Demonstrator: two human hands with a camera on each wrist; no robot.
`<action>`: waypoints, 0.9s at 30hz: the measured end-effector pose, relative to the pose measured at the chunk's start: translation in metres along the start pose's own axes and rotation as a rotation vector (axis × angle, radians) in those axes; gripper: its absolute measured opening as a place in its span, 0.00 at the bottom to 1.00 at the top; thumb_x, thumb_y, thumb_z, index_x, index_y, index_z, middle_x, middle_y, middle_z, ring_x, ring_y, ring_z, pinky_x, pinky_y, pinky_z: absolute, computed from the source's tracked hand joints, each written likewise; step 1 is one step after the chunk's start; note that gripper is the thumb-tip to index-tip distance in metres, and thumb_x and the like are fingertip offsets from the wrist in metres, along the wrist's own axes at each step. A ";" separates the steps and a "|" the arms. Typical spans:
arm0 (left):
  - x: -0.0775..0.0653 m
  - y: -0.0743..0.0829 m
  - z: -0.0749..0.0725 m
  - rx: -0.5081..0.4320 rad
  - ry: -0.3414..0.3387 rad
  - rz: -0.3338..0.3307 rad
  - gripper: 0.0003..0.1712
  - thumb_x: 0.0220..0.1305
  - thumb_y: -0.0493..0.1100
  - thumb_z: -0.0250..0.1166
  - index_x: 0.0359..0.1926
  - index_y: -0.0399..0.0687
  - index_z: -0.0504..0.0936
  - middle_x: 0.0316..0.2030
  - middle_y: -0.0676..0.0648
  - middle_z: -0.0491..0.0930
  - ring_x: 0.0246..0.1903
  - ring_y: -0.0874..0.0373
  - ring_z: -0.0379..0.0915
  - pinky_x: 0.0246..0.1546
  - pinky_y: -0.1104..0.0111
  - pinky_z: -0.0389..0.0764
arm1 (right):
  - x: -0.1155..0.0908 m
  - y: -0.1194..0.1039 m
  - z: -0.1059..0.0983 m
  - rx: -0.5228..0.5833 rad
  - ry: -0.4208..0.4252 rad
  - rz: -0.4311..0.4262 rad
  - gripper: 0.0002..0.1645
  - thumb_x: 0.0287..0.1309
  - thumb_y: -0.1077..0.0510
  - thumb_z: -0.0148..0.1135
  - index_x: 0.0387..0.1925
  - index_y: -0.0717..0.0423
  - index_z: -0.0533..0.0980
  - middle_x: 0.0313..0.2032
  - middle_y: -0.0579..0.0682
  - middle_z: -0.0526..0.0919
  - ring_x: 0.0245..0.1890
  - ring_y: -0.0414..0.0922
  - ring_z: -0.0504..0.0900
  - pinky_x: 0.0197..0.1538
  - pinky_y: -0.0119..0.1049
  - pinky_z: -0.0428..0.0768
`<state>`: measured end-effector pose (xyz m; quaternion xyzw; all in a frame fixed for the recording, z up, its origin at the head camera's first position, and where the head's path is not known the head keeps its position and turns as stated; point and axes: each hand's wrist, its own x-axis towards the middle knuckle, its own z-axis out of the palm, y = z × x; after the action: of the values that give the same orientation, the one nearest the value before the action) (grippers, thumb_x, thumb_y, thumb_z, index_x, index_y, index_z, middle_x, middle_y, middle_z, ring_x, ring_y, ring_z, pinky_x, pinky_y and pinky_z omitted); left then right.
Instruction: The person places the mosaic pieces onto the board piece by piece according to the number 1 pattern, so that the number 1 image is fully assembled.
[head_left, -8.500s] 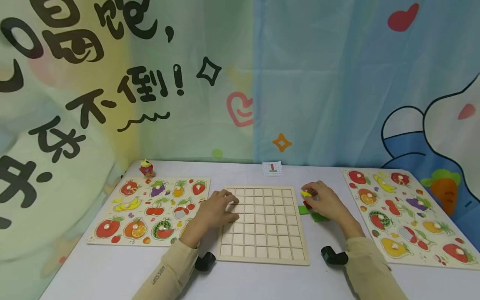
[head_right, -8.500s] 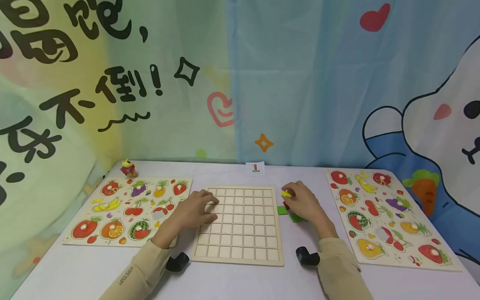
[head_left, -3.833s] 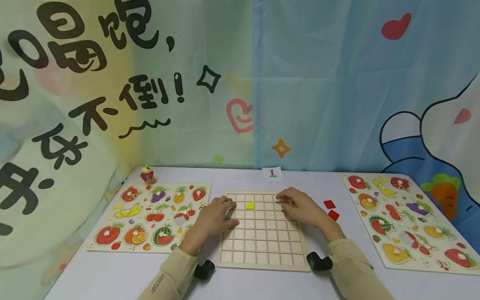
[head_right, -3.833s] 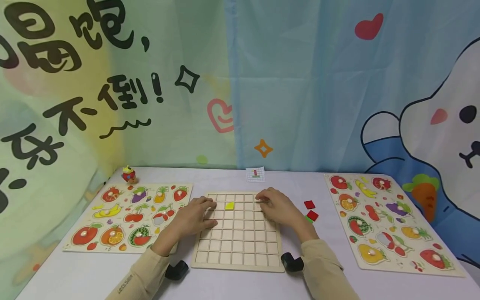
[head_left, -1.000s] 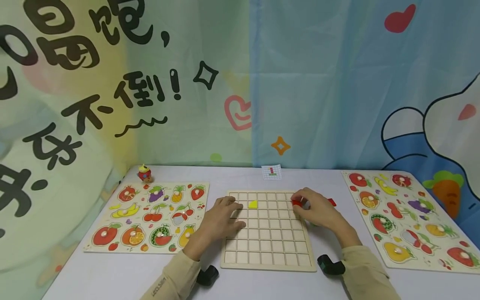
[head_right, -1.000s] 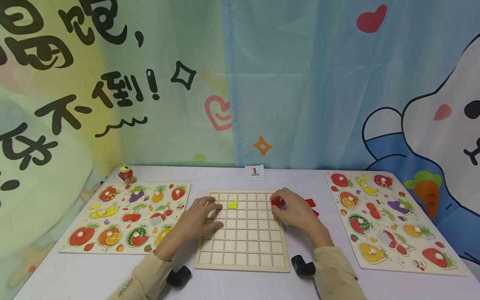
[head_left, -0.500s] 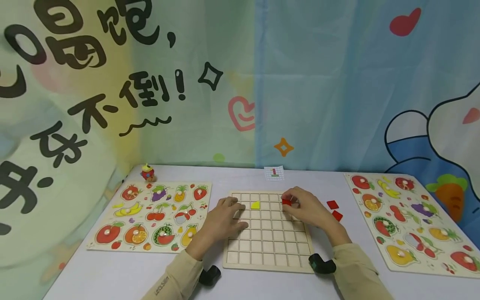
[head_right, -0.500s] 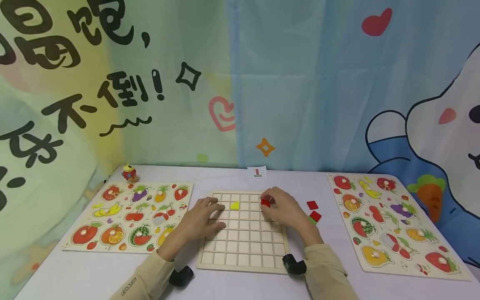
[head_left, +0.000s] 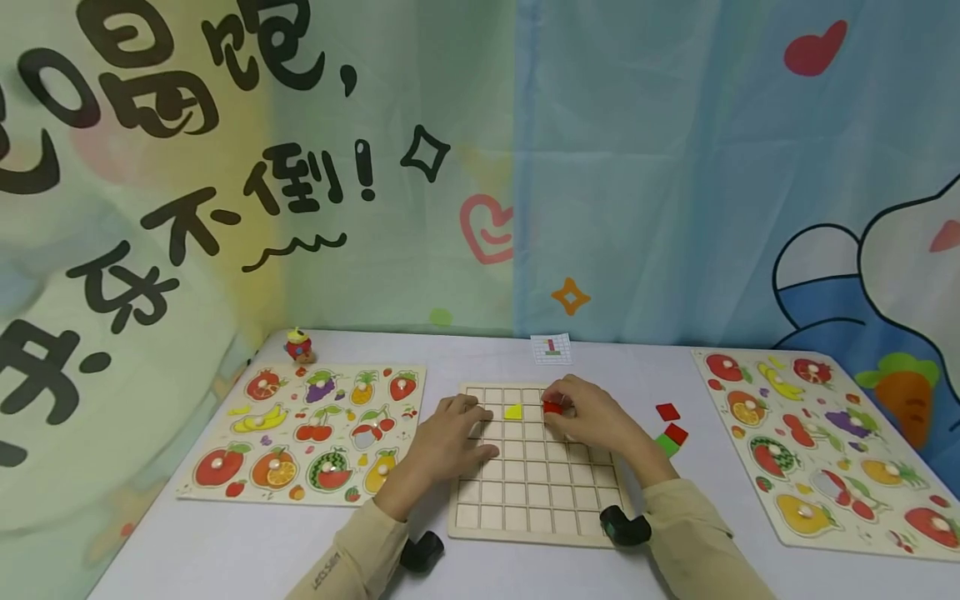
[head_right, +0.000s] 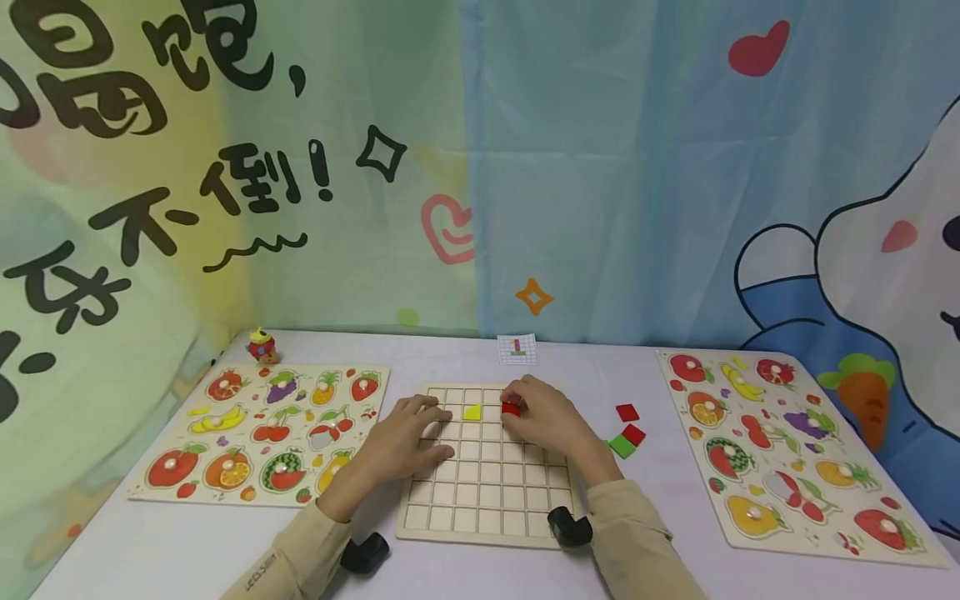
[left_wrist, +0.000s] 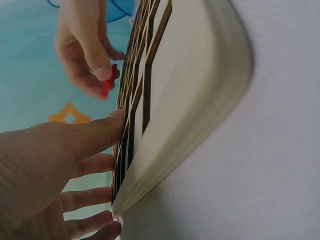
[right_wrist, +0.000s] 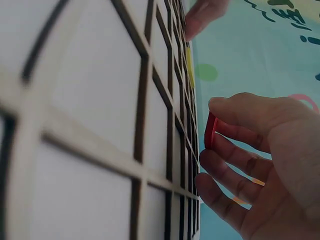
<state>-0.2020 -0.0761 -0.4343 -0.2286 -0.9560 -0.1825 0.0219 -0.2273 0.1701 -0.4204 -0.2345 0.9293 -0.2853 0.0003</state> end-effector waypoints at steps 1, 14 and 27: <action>0.000 0.000 0.000 0.002 0.001 -0.001 0.27 0.55 0.58 0.68 0.54 0.52 0.78 0.58 0.45 0.71 0.60 0.45 0.66 0.45 0.52 0.79 | 0.001 -0.001 0.001 -0.001 -0.003 0.000 0.13 0.57 0.57 0.64 0.44 0.57 0.78 0.39 0.48 0.79 0.40 0.44 0.79 0.43 0.38 0.78; 0.001 -0.001 0.000 0.008 -0.007 -0.001 0.28 0.55 0.58 0.67 0.54 0.53 0.78 0.58 0.45 0.71 0.60 0.45 0.66 0.47 0.52 0.79 | 0.012 -0.011 0.008 -0.022 -0.034 0.027 0.14 0.56 0.55 0.64 0.45 0.54 0.77 0.39 0.46 0.79 0.38 0.42 0.78 0.41 0.38 0.78; 0.001 -0.001 0.000 0.018 -0.018 -0.005 0.28 0.55 0.58 0.67 0.54 0.52 0.78 0.58 0.45 0.71 0.60 0.45 0.66 0.47 0.53 0.79 | 0.019 -0.015 0.012 -0.052 -0.073 0.001 0.13 0.55 0.55 0.66 0.42 0.53 0.78 0.37 0.46 0.77 0.36 0.40 0.76 0.40 0.37 0.77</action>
<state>-0.2033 -0.0763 -0.4346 -0.2278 -0.9583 -0.1719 0.0149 -0.2365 0.1445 -0.4205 -0.2443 0.9359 -0.2523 0.0283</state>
